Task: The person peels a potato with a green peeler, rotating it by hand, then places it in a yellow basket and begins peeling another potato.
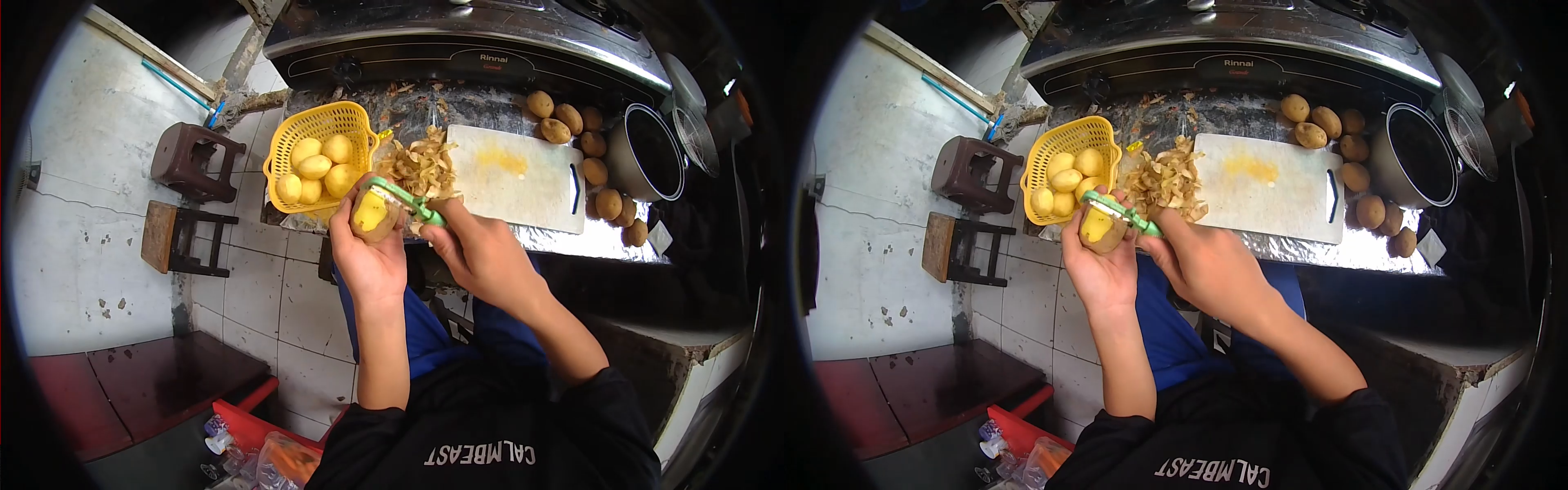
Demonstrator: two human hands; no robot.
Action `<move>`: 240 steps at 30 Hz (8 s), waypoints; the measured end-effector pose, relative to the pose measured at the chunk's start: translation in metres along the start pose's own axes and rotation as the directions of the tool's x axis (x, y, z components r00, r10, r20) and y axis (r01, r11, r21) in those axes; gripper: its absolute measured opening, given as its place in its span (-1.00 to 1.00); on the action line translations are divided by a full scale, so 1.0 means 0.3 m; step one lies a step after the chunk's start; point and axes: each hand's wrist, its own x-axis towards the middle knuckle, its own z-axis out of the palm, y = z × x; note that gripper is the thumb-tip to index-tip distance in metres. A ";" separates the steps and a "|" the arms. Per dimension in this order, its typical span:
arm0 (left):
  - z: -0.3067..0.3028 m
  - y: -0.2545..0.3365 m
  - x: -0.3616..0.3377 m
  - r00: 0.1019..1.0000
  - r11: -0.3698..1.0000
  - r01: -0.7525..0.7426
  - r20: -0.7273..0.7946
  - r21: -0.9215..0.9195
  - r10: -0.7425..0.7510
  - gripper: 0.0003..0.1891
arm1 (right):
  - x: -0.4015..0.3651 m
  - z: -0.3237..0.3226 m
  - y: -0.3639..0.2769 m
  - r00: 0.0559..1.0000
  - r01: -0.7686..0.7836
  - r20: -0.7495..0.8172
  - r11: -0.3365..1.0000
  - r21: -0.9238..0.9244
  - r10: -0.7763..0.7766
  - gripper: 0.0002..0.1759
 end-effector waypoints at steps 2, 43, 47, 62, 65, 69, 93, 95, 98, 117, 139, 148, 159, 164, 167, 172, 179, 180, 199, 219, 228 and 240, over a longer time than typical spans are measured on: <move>0.034 -0.010 -0.016 1.000 1.000 -0.014 -0.022 -0.023 0.013 -0.56 | -0.028 0.024 -0.012 1.000 0.008 0.003 0.999 -0.032 -0.008 -0.73; -0.032 0.016 -0.091 0.965 0.928 0.079 0.262 -0.365 0.021 -0.64 | -0.097 0.097 -0.093 0.996 -0.023 -0.086 0.999 -0.048 0.019 -0.69; -0.039 0.019 -0.093 0.943 0.864 0.146 0.331 -0.483 0.026 -0.61 | -0.102 0.074 -0.100 0.997 -0.055 -0.061 0.997 -0.048 0.052 -0.69; -0.059 -0.032 0.017 0.997 0.958 0.028 0.074 -0.284 -0.008 -0.62 | 0.032 0.068 0.013 0.979 -0.105 -0.177 0.994 -0.020 0.100 -0.69; -0.033 -0.029 0.040 0.996 0.987 -0.092 -0.016 -0.131 0.091 -0.63 | 0.074 0.046 0.085 0.972 -0.094 -0.232 0.961 -0.261 0.032 -0.67; -0.032 -0.028 0.048 0.985 0.985 -0.171 -0.038 -0.017 0.170 -0.61 | 0.106 0.026 0.129 0.973 -0.142 -0.223 0.922 -0.360 0.063 -0.57; -0.015 -0.027 0.003 0.991 0.998 -0.010 -0.136 -0.065 0.001 -0.61 | 0.036 0.002 0.040 0.998 -0.019 0.064 0.997 0.075 0.015 -0.68; -0.026 -0.021 -0.006 0.999 0.998 0.002 -0.047 -0.062 -0.005 -0.61 | 0.004 0.014 0.026 0.996 0.064 0.062 0.997 -0.043 -0.061 -0.69; -0.004 -0.013 -0.030 0.999 0.999 0.013 0.035 -0.052 -0.012 -0.62 | -0.022 0.035 0.004 0.996 0.082 0.040 0.987 -0.141 -0.077 -0.67; 0.022 -0.020 -0.072 0.984 0.983 -0.180 -0.005 0.037 0.180 -0.64 | -0.013 0.071 -0.040 0.993 0.036 -0.111 0.999 0.015 -0.034 -0.65; -0.026 0.045 -0.081 0.992 0.968 0.031 0.129 -0.249 0.001 -0.57 | -0.004 0.064 -0.053 0.993 -0.041 -0.112 0.999 0.020 0.043 -0.70; -0.078 -0.025 0.030 0.979 0.880 0.195 0.133 -0.432 -0.151 -0.55 | 0.070 0.114 0.025 0.969 -0.179 -0.138 0.968 0.175 0.204 -0.60; -0.043 -0.022 0.051 0.989 0.985 -0.060 -0.140 -0.160 0.038 -0.64 | 0.098 0.029 0.129 0.965 -0.119 -0.250 0.981 -0.153 0.078 -0.74; -0.055 -0.012 0.032 0.993 0.984 -0.086 -0.090 -0.159 0.072 -0.64 | 0.097 0.044 0.160 0.960 -0.114 -0.268 0.989 -0.093 0.085 -0.74; -0.048 -0.002 0.023 0.995 0.983 -0.095 -0.054 -0.156 0.088 -0.62 | 0.092 0.021 0.144 0.980 -0.084 -0.192 0.986 -0.142 0.056 -0.74; -0.061 0.002 0.018 0.996 0.987 -0.089 -0.030 -0.134 0.086 -0.65 | 0.112 0.014 0.158 0.952 -0.299 -0.072 0.954 -0.006 0.297 -0.71; -0.061 -0.004 0.005 0.994 0.995 -0.078 -0.084 -0.064 0.073 -0.64 | 0.089 0.038 0.185 0.917 -0.360 -0.064 0.884 0.298 0.395 -0.68; -0.059 -0.003 0.004 0.995 0.995 -0.070 -0.076 -0.075 0.064 -0.64 | 0.087 0.029 0.175 0.917 -0.358 -0.062 0.884 0.300 0.393 -0.68; 0.008 -0.021 -0.039 0.986 0.983 -0.160 -0.070 -0.093 0.154 -0.59 | -0.039 0.106 -0.021 0.975 0.077 -0.204 0.996 -0.050 -0.086 -0.66; 0.033 -0.012 -0.026 0.990 0.975 -0.142 -0.031 -0.171 0.139 -0.54 | 0.017 0.077 -0.033 0.983 -0.015 -0.183 0.999 0.035 0.021 -0.69; 0.008 -0.034 0.015 0.993 0.974 -0.119 -0.038 -0.193 0.114 -0.54 | 0.050 0.085 -0.022 0.990 -0.036 -0.141 0.997 -0.067 0.026 -0.67; -0.037 -0.063 0.042 0.965 0.958 -0.238 0.071 -0.162 0.252 -0.61 | 0.054 0.103 -0.026 0.986 -0.132 -0.099 0.991 0.002 0.132 -0.75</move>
